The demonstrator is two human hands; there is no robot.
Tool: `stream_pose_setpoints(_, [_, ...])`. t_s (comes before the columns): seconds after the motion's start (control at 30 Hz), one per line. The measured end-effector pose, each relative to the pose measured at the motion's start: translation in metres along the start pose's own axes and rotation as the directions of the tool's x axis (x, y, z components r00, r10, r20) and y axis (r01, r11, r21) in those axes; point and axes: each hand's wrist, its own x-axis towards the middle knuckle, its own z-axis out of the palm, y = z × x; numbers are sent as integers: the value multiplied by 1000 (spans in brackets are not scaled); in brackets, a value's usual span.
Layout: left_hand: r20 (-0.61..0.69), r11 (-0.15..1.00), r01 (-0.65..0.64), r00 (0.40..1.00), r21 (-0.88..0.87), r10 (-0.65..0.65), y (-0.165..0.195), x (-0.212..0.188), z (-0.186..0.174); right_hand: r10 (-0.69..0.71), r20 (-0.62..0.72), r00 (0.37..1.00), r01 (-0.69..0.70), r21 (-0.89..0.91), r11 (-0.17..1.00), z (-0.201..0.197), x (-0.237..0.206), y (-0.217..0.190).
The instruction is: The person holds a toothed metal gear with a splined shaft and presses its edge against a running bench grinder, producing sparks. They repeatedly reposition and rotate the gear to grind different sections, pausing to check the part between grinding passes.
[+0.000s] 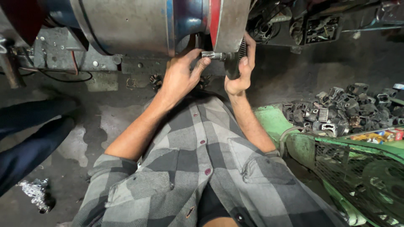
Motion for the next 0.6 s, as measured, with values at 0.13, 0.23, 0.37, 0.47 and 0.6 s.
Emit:
stream_pose_setpoints(0.13, [-21,1000,-7,1000,-4,7,-5,-1,2,3,-8,1000,-4,-28,1000,0,-1,2])
stream_pose_setpoints(0.23, [-51,999,-28,998,-22,27,-8,-1,6,28,-15,1000,-28,-6,1000,0,-2,3])
stream_pose_setpoints(0.37, [-7,996,76,997,-53,-77,-9,-1,9,65,-41,997,-62,75,995,0,-2,4])
stream_pose_setpoints(0.47, [-25,993,102,994,-53,-103,-8,0,10,80,-62,995,-76,76,994,0,-3,2])
stream_pose_setpoints(0.6, [-11,992,103,995,-72,-104,-7,0,10,145,-69,987,-136,114,984,2,-2,-1])
